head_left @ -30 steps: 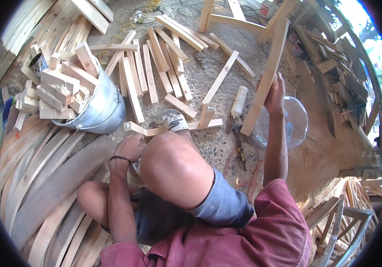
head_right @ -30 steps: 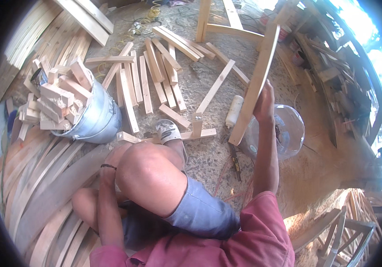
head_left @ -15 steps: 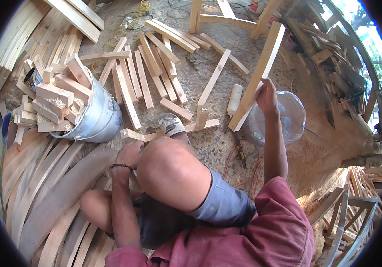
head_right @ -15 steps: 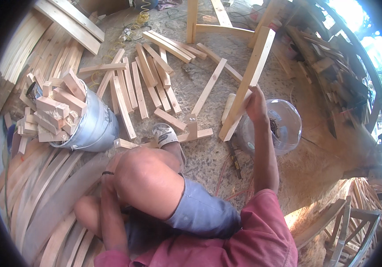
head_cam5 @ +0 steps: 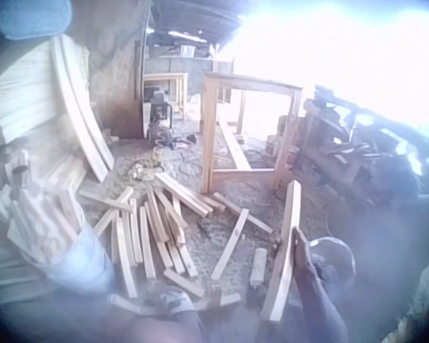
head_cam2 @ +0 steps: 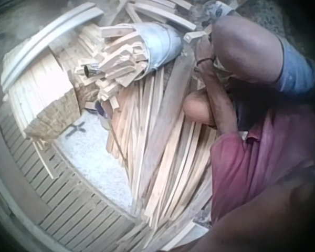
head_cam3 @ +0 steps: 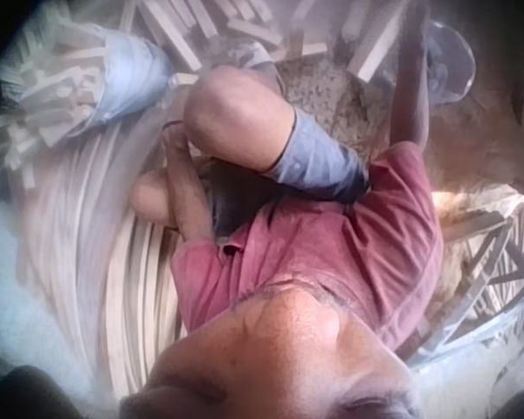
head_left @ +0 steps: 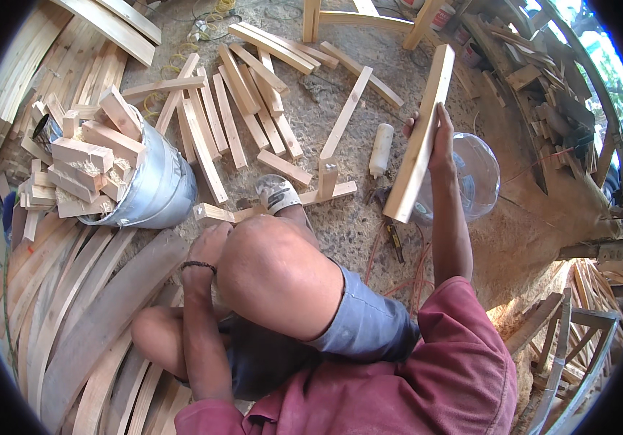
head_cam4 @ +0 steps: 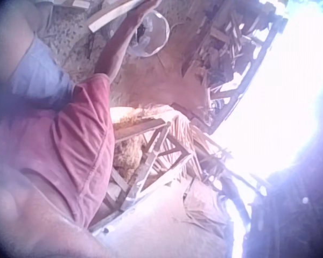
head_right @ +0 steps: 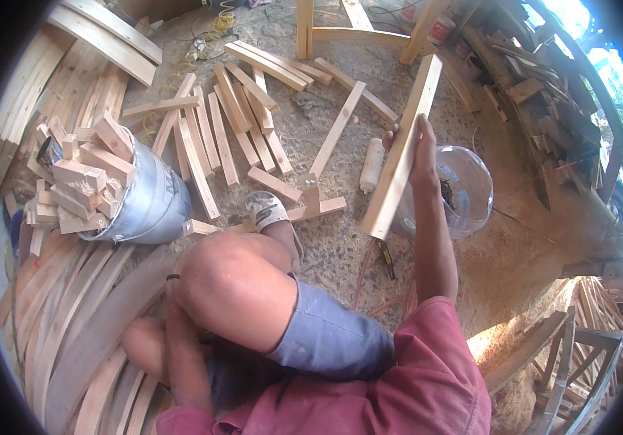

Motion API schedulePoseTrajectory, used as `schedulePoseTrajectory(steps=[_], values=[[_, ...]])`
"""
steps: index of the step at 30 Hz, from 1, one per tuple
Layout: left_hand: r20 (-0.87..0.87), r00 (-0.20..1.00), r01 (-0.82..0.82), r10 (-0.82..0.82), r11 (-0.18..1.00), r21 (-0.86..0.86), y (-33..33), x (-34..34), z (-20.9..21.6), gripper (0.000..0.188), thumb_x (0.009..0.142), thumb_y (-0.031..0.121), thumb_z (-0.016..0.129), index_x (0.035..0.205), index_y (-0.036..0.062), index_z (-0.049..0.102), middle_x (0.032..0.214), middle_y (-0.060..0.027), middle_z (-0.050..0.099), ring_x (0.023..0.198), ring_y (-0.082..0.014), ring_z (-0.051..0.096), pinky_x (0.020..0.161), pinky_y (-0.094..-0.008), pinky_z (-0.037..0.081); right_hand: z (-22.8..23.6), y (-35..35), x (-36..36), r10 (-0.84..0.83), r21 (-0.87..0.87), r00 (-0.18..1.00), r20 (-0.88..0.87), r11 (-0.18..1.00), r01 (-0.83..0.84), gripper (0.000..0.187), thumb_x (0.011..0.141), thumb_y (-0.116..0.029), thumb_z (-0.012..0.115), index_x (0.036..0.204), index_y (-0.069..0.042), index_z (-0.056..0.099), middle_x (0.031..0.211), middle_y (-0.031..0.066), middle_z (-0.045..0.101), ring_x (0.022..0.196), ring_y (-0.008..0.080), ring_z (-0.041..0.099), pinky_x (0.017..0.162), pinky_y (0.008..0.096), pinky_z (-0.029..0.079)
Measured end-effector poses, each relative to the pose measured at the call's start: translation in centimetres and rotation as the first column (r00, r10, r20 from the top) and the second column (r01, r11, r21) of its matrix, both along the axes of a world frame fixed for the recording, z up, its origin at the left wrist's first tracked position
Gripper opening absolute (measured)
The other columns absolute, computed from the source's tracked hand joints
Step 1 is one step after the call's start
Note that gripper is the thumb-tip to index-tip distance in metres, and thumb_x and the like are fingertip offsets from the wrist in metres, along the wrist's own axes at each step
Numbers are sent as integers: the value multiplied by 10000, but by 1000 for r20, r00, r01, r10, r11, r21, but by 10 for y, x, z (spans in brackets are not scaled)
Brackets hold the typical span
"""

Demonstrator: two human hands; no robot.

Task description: The person assembles wooden furniture components by applying glue, positioning wooden slats, and driving nails into the joints using a hammer.

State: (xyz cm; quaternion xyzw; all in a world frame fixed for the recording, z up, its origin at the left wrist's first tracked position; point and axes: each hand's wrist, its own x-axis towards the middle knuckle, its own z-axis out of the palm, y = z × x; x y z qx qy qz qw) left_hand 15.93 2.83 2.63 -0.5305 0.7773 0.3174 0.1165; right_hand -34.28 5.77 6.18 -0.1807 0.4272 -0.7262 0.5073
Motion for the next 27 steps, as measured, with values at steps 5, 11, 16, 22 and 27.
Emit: schedulePoseTrajectory(steps=[5, 11, 16, 22, 27], values=[[-16, 999, 44, -44, 999, -5, -7, 7, -27, 429, 953, 411, 559, 1099, 18, 648, 1126, -257, 670, 1090, -441, 623, 905, -537, 492, -5, -1, -9, 99, -10, 973, 209, 995, -99, 441, 1031, -460, 491, 1108, -32, 564, 817, 54, 606, 760, 182, 651, 648, 339, 608], [-64, 997, 33, -33, 999, -2, -7, 5, -28, 428, 956, 407, 557, 1083, 7, 644, 1116, -280, 662, 1084, -462, 616, 889, -558, 487, -11, 1, -11, 28, 26, 985, 169, 999, -33, 443, 1033, -468, 486, 1089, -32, 544, 900, 87, 594, 776, 190, 643, 620, 333, 604], [-67, 997, 48, -49, 999, -21, -7, 9, -33, 430, 955, 405, 560, 1078, 1, 641, 1112, -279, 661, 1074, -466, 614, 885, -557, 485, -7, 1, -6, 42, 26, 972, 232, 998, -49, 447, 1031, -465, 493, 1103, -25, 516, 912, 99, 590, 787, 203, 637, 612, 332, 599], [-52, 998, 38, -38, 999, -7, -5, 6, -23, 435, 949, 415, 571, 1070, 4, 644, 1105, -276, 664, 1075, -464, 613, 883, -552, 486, -7, 2, -6, 43, 21, 980, 196, 999, -48, 461, 1028, -469, 496, 1124, -19, 490, 916, 104, 568, 797, 200, 623, 627, 334, 601], [-65, 997, 45, -39, 995, 86, 8, 11, -23, 433, 947, 416, 577, 1073, 9, 652, 1111, -265, 663, 1080, -443, 611, 889, -532, 485, -6, 1, -4, 38, 16, 985, 169, 999, -42, 478, 1025, -480, 490, 1135, -15, 468, 939, 114, 561, 806, 197, 619, 656, 337, 598]])
